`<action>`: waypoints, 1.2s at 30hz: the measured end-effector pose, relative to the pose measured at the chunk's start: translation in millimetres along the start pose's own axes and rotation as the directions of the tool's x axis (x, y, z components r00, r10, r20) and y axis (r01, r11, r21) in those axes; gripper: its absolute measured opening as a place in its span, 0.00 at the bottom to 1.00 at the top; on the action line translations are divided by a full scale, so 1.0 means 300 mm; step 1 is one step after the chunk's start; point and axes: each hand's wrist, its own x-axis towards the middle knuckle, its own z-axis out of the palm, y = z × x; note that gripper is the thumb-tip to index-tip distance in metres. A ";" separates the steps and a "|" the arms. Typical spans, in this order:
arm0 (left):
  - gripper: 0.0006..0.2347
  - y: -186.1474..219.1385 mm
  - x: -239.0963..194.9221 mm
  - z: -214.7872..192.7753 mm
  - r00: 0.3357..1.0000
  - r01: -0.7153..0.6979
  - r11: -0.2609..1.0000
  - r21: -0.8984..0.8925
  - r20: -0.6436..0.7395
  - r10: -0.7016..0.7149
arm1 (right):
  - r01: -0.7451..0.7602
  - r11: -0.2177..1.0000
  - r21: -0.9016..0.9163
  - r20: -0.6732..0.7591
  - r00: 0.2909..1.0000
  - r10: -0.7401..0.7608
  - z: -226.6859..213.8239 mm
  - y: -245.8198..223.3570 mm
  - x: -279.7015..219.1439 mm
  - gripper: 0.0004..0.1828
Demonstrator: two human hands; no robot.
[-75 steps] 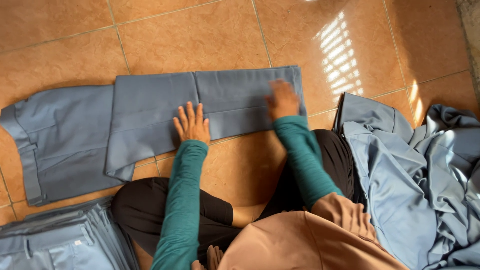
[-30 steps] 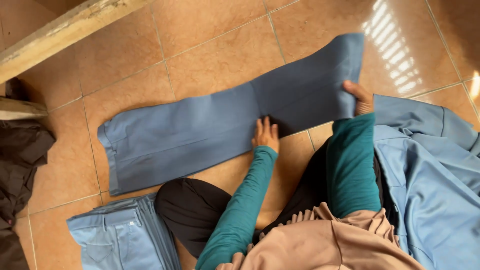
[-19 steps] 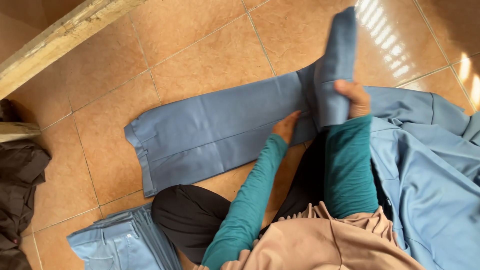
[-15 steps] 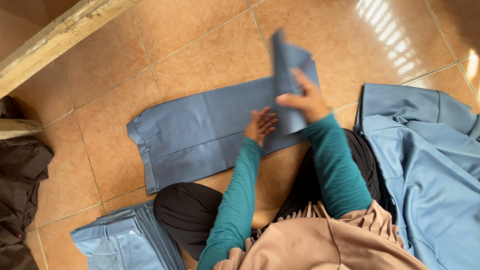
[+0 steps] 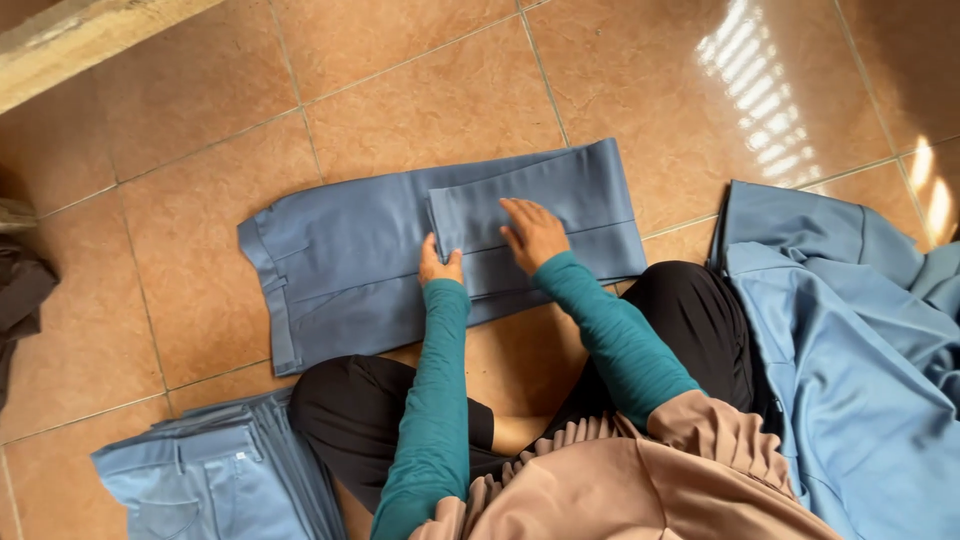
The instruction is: The person sits on a tiled floor and folds several pairs of light blue trousers by hand. They lay each pair flat, fold the legs together, fold the garment in half or thirds, and smooth the fabric before stacking the finished items.
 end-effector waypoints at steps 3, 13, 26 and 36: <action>0.38 0.190 -0.160 -0.123 0.985 -0.065 0.934 0.351 -0.130 0.117 | 0.014 0.993 -0.120 0.147 0.989 0.004 0.047 -0.082 -0.037 0.29; 0.29 0.194 -0.255 -0.029 0.910 -0.401 0.718 0.568 0.156 0.385 | -0.177 0.890 -0.419 -0.046 0.984 0.174 -0.116 0.243 -0.002 0.33; 0.28 0.026 -0.165 0.000 0.933 -0.324 0.942 0.084 -0.138 0.333 | -0.786 0.614 -0.071 -0.006 0.616 0.788 -0.056 0.796 -0.120 0.19; 0.31 0.106 -0.295 -0.163 0.983 -0.179 0.947 0.268 0.083 0.162 | -0.793 0.551 -0.258 0.387 0.438 0.812 -0.253 0.619 -0.094 0.32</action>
